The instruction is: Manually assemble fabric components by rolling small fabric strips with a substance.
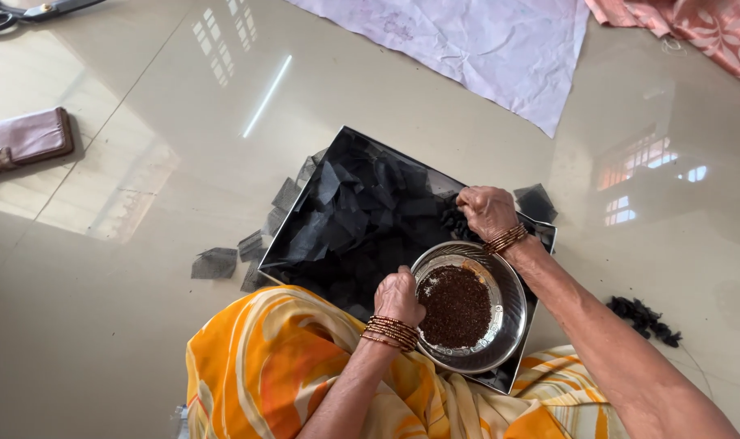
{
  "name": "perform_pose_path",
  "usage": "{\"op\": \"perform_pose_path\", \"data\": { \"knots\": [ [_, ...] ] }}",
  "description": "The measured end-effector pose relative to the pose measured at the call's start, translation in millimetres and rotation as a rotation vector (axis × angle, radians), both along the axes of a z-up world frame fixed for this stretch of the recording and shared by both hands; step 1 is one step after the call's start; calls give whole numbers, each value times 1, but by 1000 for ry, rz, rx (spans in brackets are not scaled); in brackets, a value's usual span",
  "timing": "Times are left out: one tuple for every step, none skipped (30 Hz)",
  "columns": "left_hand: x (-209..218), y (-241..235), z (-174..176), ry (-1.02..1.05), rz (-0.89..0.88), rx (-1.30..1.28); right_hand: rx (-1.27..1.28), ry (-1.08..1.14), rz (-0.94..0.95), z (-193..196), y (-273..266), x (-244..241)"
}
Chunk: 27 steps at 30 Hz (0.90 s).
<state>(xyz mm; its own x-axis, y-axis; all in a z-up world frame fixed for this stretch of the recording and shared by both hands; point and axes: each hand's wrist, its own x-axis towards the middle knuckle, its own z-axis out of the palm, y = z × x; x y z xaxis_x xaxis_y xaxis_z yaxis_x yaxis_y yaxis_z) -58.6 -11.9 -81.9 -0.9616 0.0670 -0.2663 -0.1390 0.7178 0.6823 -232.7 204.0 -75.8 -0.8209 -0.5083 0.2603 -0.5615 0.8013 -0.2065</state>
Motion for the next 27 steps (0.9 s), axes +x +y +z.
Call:
{"op": "perform_pose_path", "data": {
  "knots": [
    [0, 0, -4, 2, -13, -1, -1, 2, -13, 14, -2, 4],
    [0, 0, -8, 23, 20, 7, -11, -58, -20, 29, -3, 9],
    [-1, 1, -12, 47, 49, 15, -22, -117, -32, 45, -3, 13],
    [-4, -5, -20, 52, 32, 15, -24, -111, -49, 50, 7, 15],
    [-6, -10, -28, 74, 66, -22, -122, -44, -79, 54, 18, 19],
    [-8, -16, -35, 96, 99, -59, -219, 25, -109, 59, 28, 24],
    [-7, -25, -22, 101, 89, -58, -218, 31, -119, 52, 45, 33],
    [-7, -33, -9, 97, 132, -64, -270, -101, -270, 46, 63, 43],
    [-5, -44, 5, 92, 179, -72, -324, -238, -416, 38, 78, 53],
    [-7, -48, 13, 94, 173, -73, -327, -235, -422, 32, 82, 73],
    [-8, -53, 22, 73, 193, -84, -377, -340, -410, 25, 84, 91],
    [-10, -59, 30, 51, 213, -94, -427, -444, -396, 18, 86, 110],
    [-10, -62, 30, 54, 210, -100, -434, -443, -397, 13, 78, 127],
    [-11, -64, 29, 41, 223, -125, -272, -531, -367, 7, 70, 145],
    [-12, -66, 28, 29, 235, -148, -107, -615, -339, 1, 62, 162],
    [-12, -67, 29, 33, 230, -152, -114, -614, -343, -12, 63, 161],
    [-11, -67, 30, 42, 221, -132, -28, -477, -277, -25, 64, 159],
    [-11, -68, 31, 51, 211, -111, 58, -341, -210, -39, 64, 157],
    [-11, -66, 27, 53, 208, -115, 53, -340, -213, -49, 69, 146],
    [-11, -66, 22, 66, 203, -99, 14, -228, -190, -61, 74, 135],
    [-11, -63, 18, 79, 199, -79, -20, -115, -168, -71, 80, 123],
    [-11, -62, 12, 80, 197, -79, -21, -114, -171, -64, 81, 119],
    [-12, -60, 6, 93, 171, -78, 31, -243, -266, -56, 80, 113],
    [-13, -60, 0, 106, 144, -78, 82, -374, -360, -49, 80, 107],
    [-14, -58, -1, 106, 148, -78, 83, -374, -356, -51, 82, 103],
    [-15, -57, -2, 111, 143, -78, 169, -246, -342, -54, 85, 99],
    [-14, -54, -4, 112, 135, -78, 254, -121, -326, -57, 89, 98]
  ]
}}
